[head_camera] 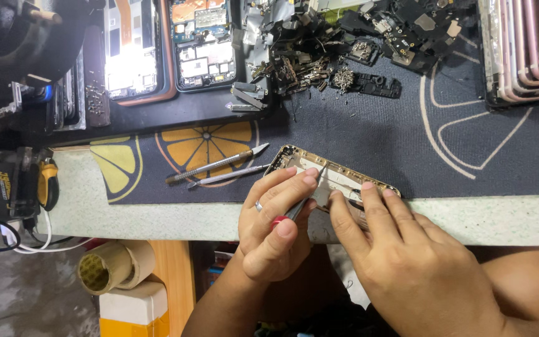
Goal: The person disassembles a smartphone using a screwdriver and tweezers, removes internal components, and places them on the workbench. The person then uses a screwdriver to pry and adjust parts within the phone's chassis.
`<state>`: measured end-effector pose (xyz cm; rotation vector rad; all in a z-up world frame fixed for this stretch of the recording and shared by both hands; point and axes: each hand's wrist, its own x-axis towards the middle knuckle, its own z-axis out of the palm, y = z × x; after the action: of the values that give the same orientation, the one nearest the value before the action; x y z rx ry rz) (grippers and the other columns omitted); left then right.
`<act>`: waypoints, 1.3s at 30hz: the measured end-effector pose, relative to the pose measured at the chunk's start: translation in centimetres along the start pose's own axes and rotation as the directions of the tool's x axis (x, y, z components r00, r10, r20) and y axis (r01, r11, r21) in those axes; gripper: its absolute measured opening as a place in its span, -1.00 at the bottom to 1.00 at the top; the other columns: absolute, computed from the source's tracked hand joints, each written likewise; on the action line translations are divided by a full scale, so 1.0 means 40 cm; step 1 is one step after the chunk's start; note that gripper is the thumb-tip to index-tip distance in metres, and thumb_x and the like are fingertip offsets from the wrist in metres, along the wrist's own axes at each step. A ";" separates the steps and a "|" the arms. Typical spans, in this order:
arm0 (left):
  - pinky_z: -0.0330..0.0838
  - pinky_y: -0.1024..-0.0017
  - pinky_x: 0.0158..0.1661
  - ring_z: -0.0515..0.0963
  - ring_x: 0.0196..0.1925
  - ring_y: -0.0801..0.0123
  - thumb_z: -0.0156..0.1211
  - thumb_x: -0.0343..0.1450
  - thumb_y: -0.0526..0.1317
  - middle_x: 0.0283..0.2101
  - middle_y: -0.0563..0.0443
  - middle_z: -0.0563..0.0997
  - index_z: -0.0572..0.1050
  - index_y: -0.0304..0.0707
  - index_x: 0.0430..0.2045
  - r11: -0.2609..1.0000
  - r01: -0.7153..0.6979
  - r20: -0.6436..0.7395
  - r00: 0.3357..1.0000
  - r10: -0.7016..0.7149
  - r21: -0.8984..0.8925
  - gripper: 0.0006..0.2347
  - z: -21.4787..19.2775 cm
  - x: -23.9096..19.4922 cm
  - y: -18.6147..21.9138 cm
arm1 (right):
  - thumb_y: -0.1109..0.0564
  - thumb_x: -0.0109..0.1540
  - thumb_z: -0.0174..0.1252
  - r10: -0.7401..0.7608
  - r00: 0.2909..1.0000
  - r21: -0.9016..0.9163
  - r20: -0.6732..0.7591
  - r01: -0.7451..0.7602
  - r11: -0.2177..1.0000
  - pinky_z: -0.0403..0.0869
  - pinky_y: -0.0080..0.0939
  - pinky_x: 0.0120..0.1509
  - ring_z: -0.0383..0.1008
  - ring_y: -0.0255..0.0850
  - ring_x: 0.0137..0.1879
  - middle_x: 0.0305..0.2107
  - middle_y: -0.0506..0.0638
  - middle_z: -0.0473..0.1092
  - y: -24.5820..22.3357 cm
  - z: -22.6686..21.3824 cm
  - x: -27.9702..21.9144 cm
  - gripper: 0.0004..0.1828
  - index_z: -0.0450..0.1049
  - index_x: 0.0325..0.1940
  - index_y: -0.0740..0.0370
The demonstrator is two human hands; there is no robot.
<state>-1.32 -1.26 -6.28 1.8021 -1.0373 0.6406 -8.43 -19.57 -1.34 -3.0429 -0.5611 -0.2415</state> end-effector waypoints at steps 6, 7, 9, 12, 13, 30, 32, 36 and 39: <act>0.61 -0.12 0.11 0.70 0.04 -0.16 0.26 0.38 -0.66 0.03 -0.41 0.54 0.06 -0.17 0.39 0.999 -0.028 0.049 0.998 0.027 0.017 -0.28 -0.010 0.001 0.001 | 0.06 0.24 -0.02 -0.009 1.000 0.022 0.003 0.009 1.000 0.55 -0.18 0.05 0.58 0.00 0.13 0.06 0.30 0.50 0.005 -0.003 0.002 -0.52 0.47 0.22 0.19; 0.60 -0.12 0.12 0.70 0.05 -0.16 0.27 0.38 -0.66 0.04 -0.41 0.54 0.04 -0.15 0.39 0.999 -0.028 0.057 0.998 0.027 0.019 -0.27 -0.011 0.001 0.003 | 0.06 0.23 -0.02 -0.011 1.000 0.027 0.002 0.011 1.000 0.55 -0.18 0.05 0.58 0.00 0.13 0.06 0.30 0.49 0.007 -0.003 0.001 -0.52 0.47 0.22 0.19; 0.61 -0.13 0.11 0.71 0.03 -0.14 0.29 0.38 -0.64 0.03 -0.40 0.55 0.07 -0.15 0.39 0.998 -0.041 0.055 0.998 0.039 0.038 -0.28 -0.011 0.002 0.004 | 0.05 0.23 -0.02 -0.015 1.000 0.033 0.002 0.015 0.999 0.55 -0.18 0.05 0.58 -0.01 0.12 0.06 0.30 0.49 0.009 -0.003 0.000 -0.51 0.47 0.22 0.19; 0.61 -0.14 0.11 0.71 0.03 -0.14 0.23 0.40 -0.63 0.02 -0.42 0.55 0.06 -0.16 0.40 0.998 -0.045 0.044 0.998 0.043 0.037 -0.31 -0.007 0.003 0.002 | 0.06 0.22 -0.01 -0.014 1.000 0.039 0.006 0.014 0.999 0.56 -0.18 0.05 0.58 -0.02 0.12 0.06 0.30 0.49 0.010 0.003 -0.007 -0.51 0.48 0.21 0.20; 0.61 -0.15 0.11 0.71 0.03 -0.14 0.20 0.41 -0.63 0.02 -0.42 0.55 0.06 -0.16 0.40 0.999 -0.043 0.038 0.998 0.041 0.033 -0.32 -0.006 0.004 0.002 | 0.07 0.23 -0.01 -0.012 1.000 0.049 0.013 0.011 0.999 0.56 -0.18 0.05 0.58 -0.02 0.13 0.06 0.30 0.49 0.012 0.006 -0.011 -0.52 0.47 0.21 0.20; 0.55 -0.15 0.16 0.72 -0.01 -0.01 0.06 0.46 -0.56 0.01 -0.35 0.60 0.17 -0.14 0.28 0.996 0.076 0.000 0.997 -0.076 0.052 -0.50 0.011 0.035 0.033 | -0.01 0.25 0.01 0.017 0.999 0.205 -0.033 -0.010 0.979 0.56 -0.10 -0.01 0.58 0.02 0.12 0.03 0.33 0.48 0.034 0.079 -0.020 -0.59 0.47 0.12 0.19; 0.56 -0.15 0.15 0.72 -0.04 0.02 0.04 0.46 -0.56 0.00 -0.34 0.61 0.17 -0.13 0.29 0.996 0.072 0.001 0.997 -0.072 0.047 -0.50 0.011 0.035 0.030 | -0.02 0.24 0.01 0.003 0.999 0.186 -0.051 0.007 0.983 0.57 -0.11 -0.01 0.59 0.03 0.11 0.02 0.34 0.48 0.034 0.070 -0.011 -0.58 0.47 0.11 0.20; 0.58 -0.10 0.12 0.73 -0.06 0.05 0.05 0.48 -0.58 -0.01 -0.31 0.61 0.16 -0.09 0.31 0.997 0.059 0.002 0.998 -0.059 0.039 -0.48 0.012 0.028 0.018 | 0.05 0.08 0.05 -0.024 1.000 0.209 -0.014 0.027 0.977 0.61 -0.04 -0.08 0.61 0.12 0.03 -0.05 0.38 0.50 0.038 0.044 0.006 -0.48 0.50 0.09 0.27; 0.59 -0.06 0.09 0.73 -0.08 0.04 0.07 0.47 -0.57 -0.03 -0.30 0.62 0.18 -0.08 0.29 0.998 0.052 -0.007 0.999 -0.052 0.034 -0.48 0.011 0.028 0.014 | 0.06 0.09 0.05 -0.025 1.000 0.199 -0.010 0.027 0.980 0.61 -0.03 -0.08 0.61 0.13 0.03 -0.05 0.38 0.50 0.038 0.029 0.018 -0.48 0.49 0.11 0.28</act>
<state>-1.23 -2.22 -5.34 1.8499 -0.9774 0.6356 -7.04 -20.64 -2.38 -2.8414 -0.5867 -0.1853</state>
